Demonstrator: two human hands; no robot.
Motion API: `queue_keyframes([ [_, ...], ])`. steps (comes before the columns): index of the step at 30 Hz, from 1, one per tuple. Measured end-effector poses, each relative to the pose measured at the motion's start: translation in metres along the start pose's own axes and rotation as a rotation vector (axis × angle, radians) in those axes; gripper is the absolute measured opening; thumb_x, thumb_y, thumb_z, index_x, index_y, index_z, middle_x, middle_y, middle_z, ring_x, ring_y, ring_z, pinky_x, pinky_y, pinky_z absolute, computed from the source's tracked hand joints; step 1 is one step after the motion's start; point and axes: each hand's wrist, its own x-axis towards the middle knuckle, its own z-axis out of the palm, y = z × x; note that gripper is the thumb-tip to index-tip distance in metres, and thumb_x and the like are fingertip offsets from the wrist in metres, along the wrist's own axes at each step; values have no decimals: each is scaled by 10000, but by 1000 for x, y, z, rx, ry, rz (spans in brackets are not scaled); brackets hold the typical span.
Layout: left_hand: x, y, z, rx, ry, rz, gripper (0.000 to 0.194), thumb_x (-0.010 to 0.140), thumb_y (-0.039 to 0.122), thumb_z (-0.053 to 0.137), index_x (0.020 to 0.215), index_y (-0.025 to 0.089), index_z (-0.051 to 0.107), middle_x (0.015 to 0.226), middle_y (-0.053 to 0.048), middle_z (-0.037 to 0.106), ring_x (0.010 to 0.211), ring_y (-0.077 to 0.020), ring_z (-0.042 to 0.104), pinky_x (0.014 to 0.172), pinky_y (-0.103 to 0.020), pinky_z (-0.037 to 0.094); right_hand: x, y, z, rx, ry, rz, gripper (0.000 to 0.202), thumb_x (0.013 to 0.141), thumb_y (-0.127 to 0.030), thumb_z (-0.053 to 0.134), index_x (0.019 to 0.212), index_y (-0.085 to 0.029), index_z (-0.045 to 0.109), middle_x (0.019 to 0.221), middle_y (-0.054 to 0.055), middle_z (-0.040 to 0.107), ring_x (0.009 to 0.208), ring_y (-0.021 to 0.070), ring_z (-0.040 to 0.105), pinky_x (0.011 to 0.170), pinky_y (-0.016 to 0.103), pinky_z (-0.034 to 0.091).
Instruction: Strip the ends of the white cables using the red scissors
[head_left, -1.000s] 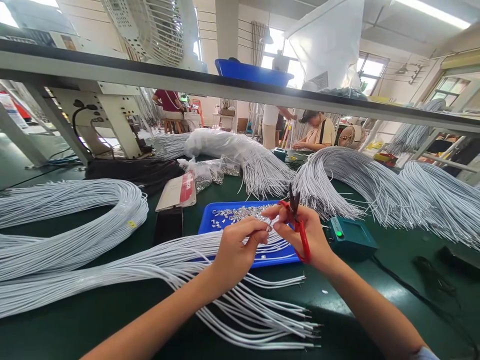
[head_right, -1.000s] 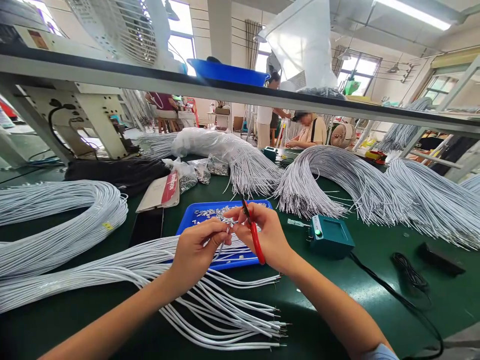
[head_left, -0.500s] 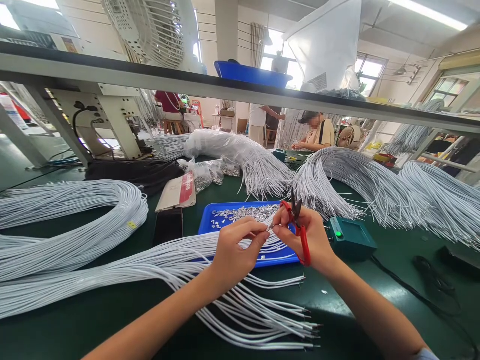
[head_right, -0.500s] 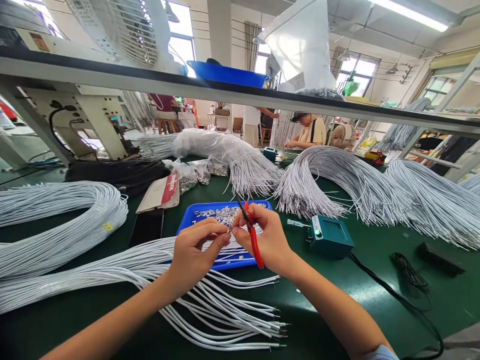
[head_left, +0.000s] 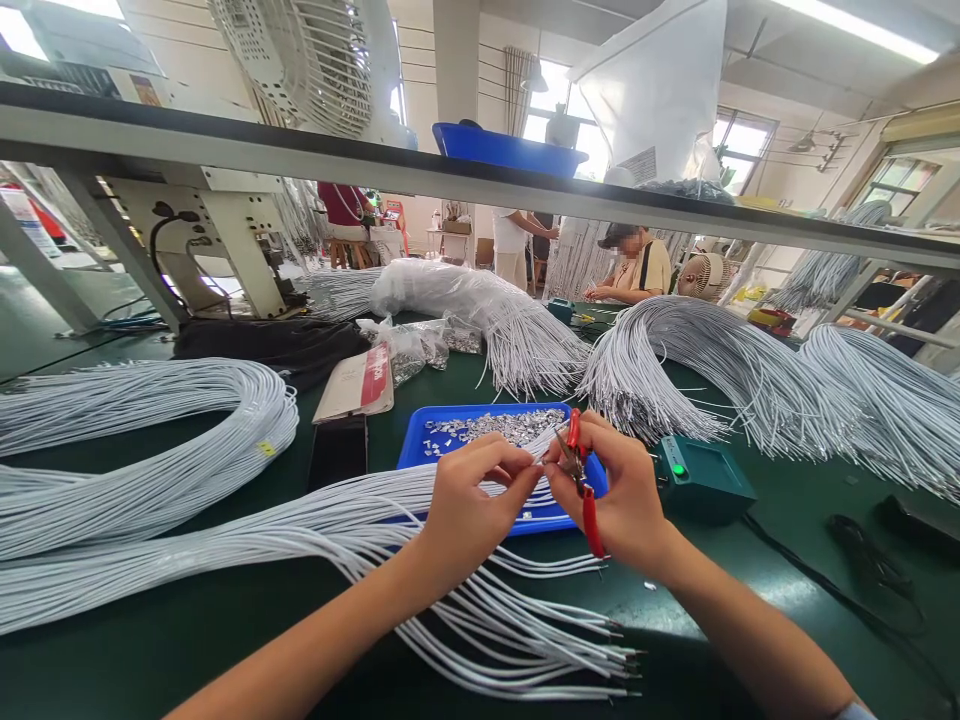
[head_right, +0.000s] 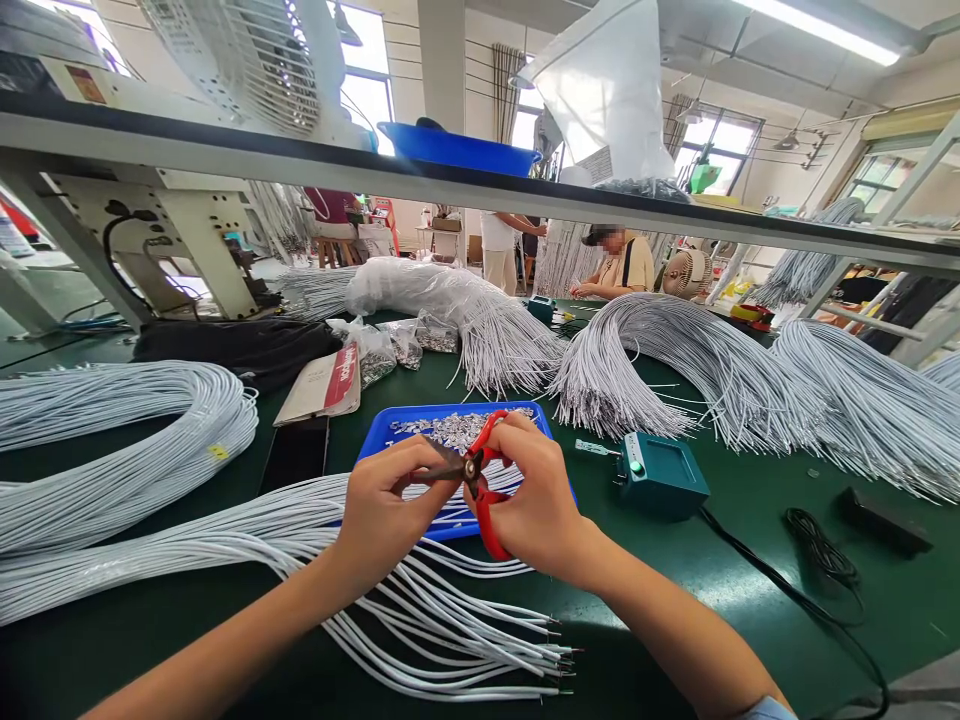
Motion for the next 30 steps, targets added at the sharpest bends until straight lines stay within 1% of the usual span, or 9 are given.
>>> queue_keyframes([
  [6, -1, 1, -1, -13, 25, 11, 108, 776, 103, 662, 671, 126, 655, 623, -9, 620, 552, -76, 566, 501, -135, 510, 0, 2, 2, 1, 17, -145, 185, 672, -25, 592, 749, -187, 544, 712, -1, 594, 655, 136, 468, 583, 273, 388],
  [12, 0, -2, -1, -44, 40, -93, 131, 759, 134, 689, 638, 131, 638, 607, 8, 603, 558, -74, 558, 519, -138, 509, -8, -5, 4, 15, 16, -261, 273, 644, 47, 537, 774, -191, 502, 763, -14, 606, 677, 119, 493, 622, 258, 408],
  [14, 0, -3, -1, -74, 27, -121, 120, 763, 153, 691, 654, 132, 645, 626, 1, 612, 570, -82, 565, 524, -150, 512, -6, -4, 1, 25, 92, -210, 238, 683, 17, 566, 770, -196, 500, 762, -18, 597, 659, 114, 507, 614, 251, 418],
  [16, 0, -1, -2, -91, -6, -119, 100, 771, 147, 681, 677, 131, 651, 641, -5, 625, 576, -86, 570, 534, -159, 504, 2, 4, -2, 47, 182, -79, 160, 734, -68, 599, 756, -197, 507, 745, -16, 590, 637, 114, 517, 598, 246, 429],
  [19, -2, 3, -2, -60, -111, -41, 85, 786, 119, 659, 702, 130, 654, 653, -13, 648, 603, -98, 582, 596, -191, 486, 14, 39, -1, 91, 254, 169, 112, 739, -234, 607, 694, -192, 513, 676, -9, 578, 614, 128, 515, 591, 255, 433],
  [21, -7, 7, 0, -35, -221, 51, 82, 793, 114, 653, 712, 128, 663, 664, -25, 656, 633, -112, 586, 625, -214, 463, 16, 72, 3, 69, 200, 378, 122, 681, -289, 591, 669, -185, 529, 675, 6, 607, 620, 144, 540, 599, 261, 438],
  [24, -21, 11, 7, -58, -415, 176, 84, 789, 115, 649, 710, 122, 679, 658, -37, 647, 625, -121, 567, 593, -224, 420, 9, 119, 8, 3, 176, 465, 109, 596, -273, 572, 577, -169, 544, 590, 25, 605, 568, 160, 543, 563, 266, 423],
  [26, -31, 12, 13, -80, -524, 229, 75, 769, 115, 660, 697, 116, 681, 638, -32, 631, 585, -111, 540, 548, -222, 387, -2, 142, 8, -56, 177, 504, 111, 560, -263, 587, 526, -168, 540, 520, 12, 574, 513, 149, 505, 524, 255, 383],
  [30, -45, 10, 22, -122, -761, 236, 24, 743, 102, 682, 724, 102, 697, 633, -17, 588, 517, -73, 476, 480, -187, 353, -25, 160, 1, -126, 194, 546, 153, 559, -275, 625, 497, -168, 535, 475, -1, 536, 480, 134, 450, 492, 244, 322],
])
